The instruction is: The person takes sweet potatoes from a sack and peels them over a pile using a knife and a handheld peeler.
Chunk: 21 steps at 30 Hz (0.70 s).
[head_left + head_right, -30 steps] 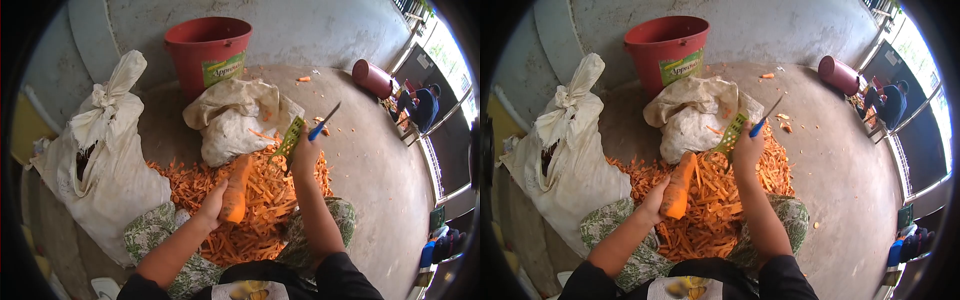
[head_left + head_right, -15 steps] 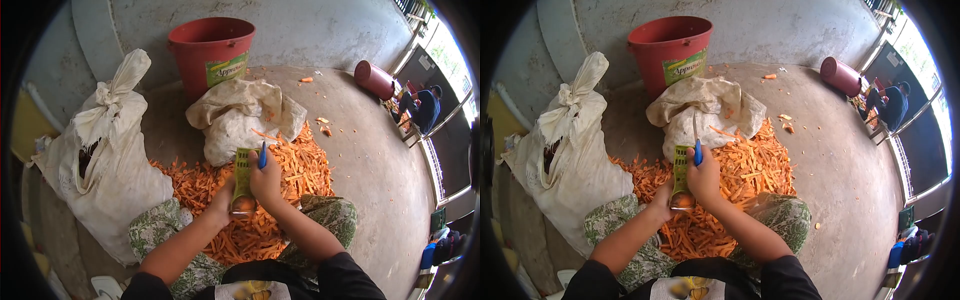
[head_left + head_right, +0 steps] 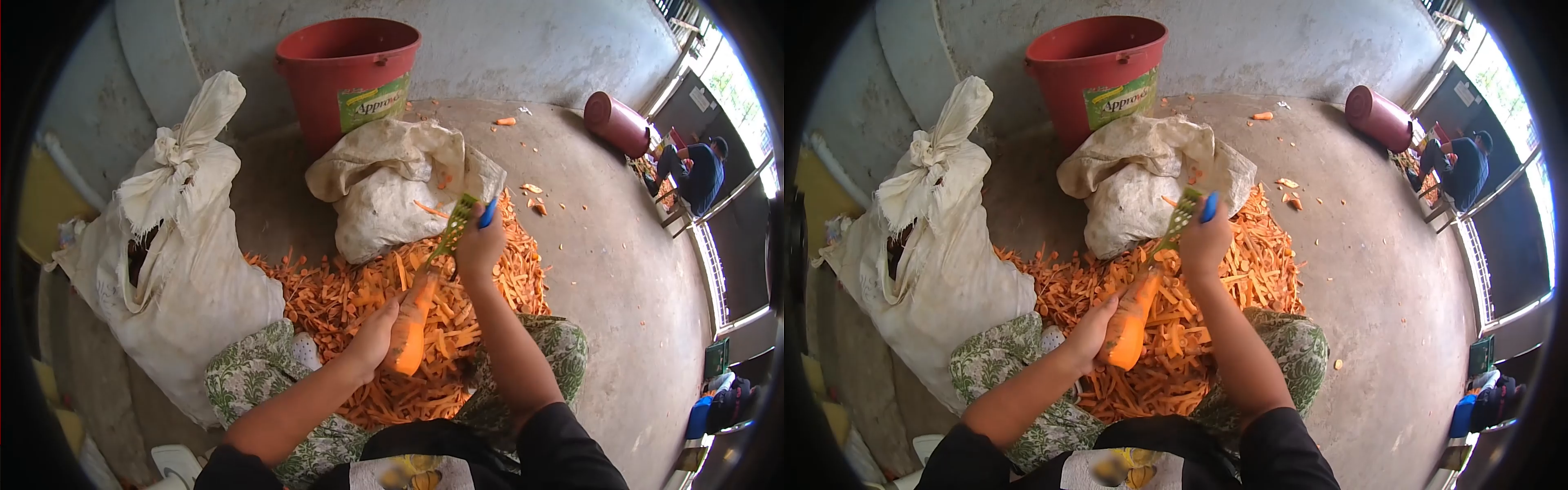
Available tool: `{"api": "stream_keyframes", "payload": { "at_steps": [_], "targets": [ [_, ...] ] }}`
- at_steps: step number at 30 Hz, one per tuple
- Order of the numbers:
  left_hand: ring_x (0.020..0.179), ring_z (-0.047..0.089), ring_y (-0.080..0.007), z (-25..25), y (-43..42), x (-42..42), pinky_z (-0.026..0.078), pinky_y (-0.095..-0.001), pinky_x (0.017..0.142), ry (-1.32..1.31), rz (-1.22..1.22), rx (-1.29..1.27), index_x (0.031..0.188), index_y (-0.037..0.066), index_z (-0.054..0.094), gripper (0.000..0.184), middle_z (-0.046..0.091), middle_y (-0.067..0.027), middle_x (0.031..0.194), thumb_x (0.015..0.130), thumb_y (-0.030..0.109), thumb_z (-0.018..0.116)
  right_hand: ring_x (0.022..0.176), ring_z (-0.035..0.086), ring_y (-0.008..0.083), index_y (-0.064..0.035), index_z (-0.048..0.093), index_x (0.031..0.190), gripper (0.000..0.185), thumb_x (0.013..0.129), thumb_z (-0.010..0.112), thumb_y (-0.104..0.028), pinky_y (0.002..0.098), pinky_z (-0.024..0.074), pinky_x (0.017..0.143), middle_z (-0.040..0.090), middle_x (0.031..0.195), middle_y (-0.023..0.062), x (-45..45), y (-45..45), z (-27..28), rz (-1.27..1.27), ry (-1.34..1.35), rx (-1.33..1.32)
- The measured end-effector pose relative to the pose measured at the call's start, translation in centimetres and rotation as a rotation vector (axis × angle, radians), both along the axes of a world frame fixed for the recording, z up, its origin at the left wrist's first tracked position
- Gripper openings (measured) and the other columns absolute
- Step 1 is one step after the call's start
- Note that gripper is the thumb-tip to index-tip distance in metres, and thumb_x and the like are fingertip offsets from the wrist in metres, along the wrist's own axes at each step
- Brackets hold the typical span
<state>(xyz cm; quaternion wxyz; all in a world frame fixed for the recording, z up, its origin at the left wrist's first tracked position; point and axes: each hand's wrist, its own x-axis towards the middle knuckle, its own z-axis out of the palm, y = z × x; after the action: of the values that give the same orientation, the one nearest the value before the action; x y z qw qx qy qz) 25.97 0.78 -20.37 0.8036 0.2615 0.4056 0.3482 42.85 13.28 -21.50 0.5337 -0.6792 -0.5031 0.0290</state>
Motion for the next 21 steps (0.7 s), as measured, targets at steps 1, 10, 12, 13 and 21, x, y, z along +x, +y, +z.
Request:
{"api": "stream_keyframes", "payload": {
  "at_steps": [1,10,12,13,21],
  "targets": [
    [0.077,0.060,-0.0222,0.5,-0.1,-0.2,0.053,-0.0364,0.067,-0.019,-0.055,0.016,0.131,0.007,0.028,0.045,0.053,-0.0114,0.097,0.095,0.034,0.026,0.051,0.050,0.0293,-0.0005,0.047,0.074,0.028,0.088,0.050,-0.025,0.0388,0.0378,0.049,0.051,0.058,0.0136,0.8,0.4,0.6,-0.070,0.067,0.002],
    [0.078,0.060,-0.0162,0.0,2.1,-2.3,0.052,-0.0318,0.066,-0.090,0.036,-0.261,0.104,0.006,0.052,0.037,0.058,-0.0059,0.090,0.086,0.038,0.052,0.048,0.040,0.0083,-0.0038,0.050,0.072,0.029,0.090,0.047,-0.026,0.0261,0.0329,0.045,0.042,0.055,-0.0010,-0.6,-1.0,2.9,0.165,0.768,-0.152],
    [0.077,0.060,-0.0165,-0.3,2.6,-2.0,0.053,-0.0322,0.065,-0.162,0.152,-0.306,0.105,0.006,0.051,0.035,0.059,-0.0058,0.091,0.087,0.036,0.050,0.047,0.042,0.0073,-0.0014,0.057,0.086,0.027,0.089,0.050,-0.027,0.0242,0.0340,0.041,0.046,0.057,-0.0011,-3.7,-3.5,5.1,0.257,0.835,-0.373],
    [0.077,0.060,-0.0165,-0.1,2.7,-1.9,0.053,-0.0322,0.065,-0.163,0.151,-0.305,0.105,0.006,0.051,0.035,0.059,-0.0058,0.091,0.087,0.036,0.050,0.048,0.043,0.0071,-0.0003,0.058,0.088,0.029,0.087,0.053,-0.028,0.0235,0.0349,0.043,0.049,0.059,-0.0008,-4.4,-4.6,5.2,0.373,0.767,-0.437],
    [0.080,0.061,-0.0188,0.5,2.5,-1.2,0.053,-0.0322,0.066,-0.442,0.118,-0.273,0.108,0.008,0.049,0.036,0.059,-0.0066,0.094,0.091,0.038,0.037,0.049,0.036,0.0102,-0.0001,0.050,0.075,0.028,0.086,0.057,-0.025,0.0287,0.0335,0.047,0.044,0.055,0.0012,-6.7,-7.1,3.7,0.448,0.518,-0.239]
  ]
}}
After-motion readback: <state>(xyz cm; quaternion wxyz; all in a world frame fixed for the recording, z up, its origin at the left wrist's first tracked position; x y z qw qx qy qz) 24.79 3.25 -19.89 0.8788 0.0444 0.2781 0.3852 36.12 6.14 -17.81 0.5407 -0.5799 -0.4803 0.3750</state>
